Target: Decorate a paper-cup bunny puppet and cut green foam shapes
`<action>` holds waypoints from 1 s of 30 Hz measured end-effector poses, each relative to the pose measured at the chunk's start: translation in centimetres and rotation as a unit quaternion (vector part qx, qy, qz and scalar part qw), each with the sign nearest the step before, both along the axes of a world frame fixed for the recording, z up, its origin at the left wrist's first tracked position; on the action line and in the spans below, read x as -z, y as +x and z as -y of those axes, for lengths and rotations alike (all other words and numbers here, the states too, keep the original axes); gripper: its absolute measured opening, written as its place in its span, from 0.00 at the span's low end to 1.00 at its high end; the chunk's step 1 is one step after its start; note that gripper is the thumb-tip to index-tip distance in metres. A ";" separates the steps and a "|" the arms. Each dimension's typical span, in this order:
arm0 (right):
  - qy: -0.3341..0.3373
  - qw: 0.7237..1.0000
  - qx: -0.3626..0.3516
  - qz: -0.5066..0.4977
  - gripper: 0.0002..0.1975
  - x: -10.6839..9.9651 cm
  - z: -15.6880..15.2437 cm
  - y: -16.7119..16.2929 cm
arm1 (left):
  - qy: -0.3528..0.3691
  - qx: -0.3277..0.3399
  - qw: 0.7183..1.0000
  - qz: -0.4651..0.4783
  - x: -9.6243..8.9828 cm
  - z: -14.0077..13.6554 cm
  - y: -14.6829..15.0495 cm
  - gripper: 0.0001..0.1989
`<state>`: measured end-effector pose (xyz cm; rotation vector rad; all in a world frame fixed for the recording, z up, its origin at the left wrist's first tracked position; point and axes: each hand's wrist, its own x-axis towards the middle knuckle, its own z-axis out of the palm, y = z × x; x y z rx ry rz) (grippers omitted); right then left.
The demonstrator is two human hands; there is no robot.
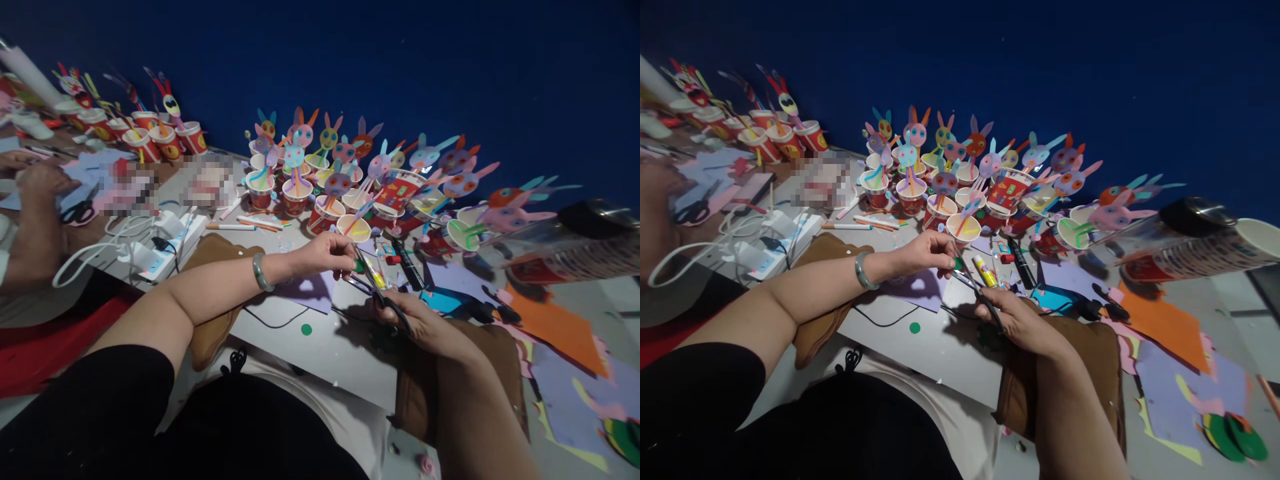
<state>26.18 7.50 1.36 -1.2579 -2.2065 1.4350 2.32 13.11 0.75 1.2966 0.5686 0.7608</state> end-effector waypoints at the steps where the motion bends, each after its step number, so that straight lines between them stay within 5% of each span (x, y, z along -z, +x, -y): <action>1: -0.002 1.000 0.003 0.002 0.32 0.0 0.0 0.0 | 0.003 -0.002 1.000 0.006 0.1 0.0 0.0 0.06; 6: -0.004 0.999 0.035 -0.012 0.32 0.3 -0.2 0.4 | 0.008 -0.003 1.000 0.010 0.3 -0.1 -0.1 0.07; 9: 0.000 0.992 0.081 -0.101 0.32 0.5 -0.2 0.5 | -0.005 -0.015 1.000 -0.010 0.2 -0.2 -0.1 0.06; 17: 0.019 0.917 0.171 -0.361 0.35 0.3 0.2 0.1 | -0.079 -0.041 0.996 -0.031 -0.2 -0.2 0.3 0.06; 21: 0.120 0.906 0.248 -0.321 0.31 0.5 0.1 -0.2 | -0.071 -0.033 0.996 -0.039 0.2 -0.4 0.2 0.06; 25: 0.289 0.892 0.321 -0.136 0.18 1.6 -0.6 0.2 | -0.008 -0.024 0.999 -0.040 0.8 -0.6 0.2 0.07; 30: 0.235 0.930 0.275 -0.068 0.15 2.2 -1.6 0.7 | 0.079 0.049 0.988 -0.124 1.2 -0.5 -0.1 0.05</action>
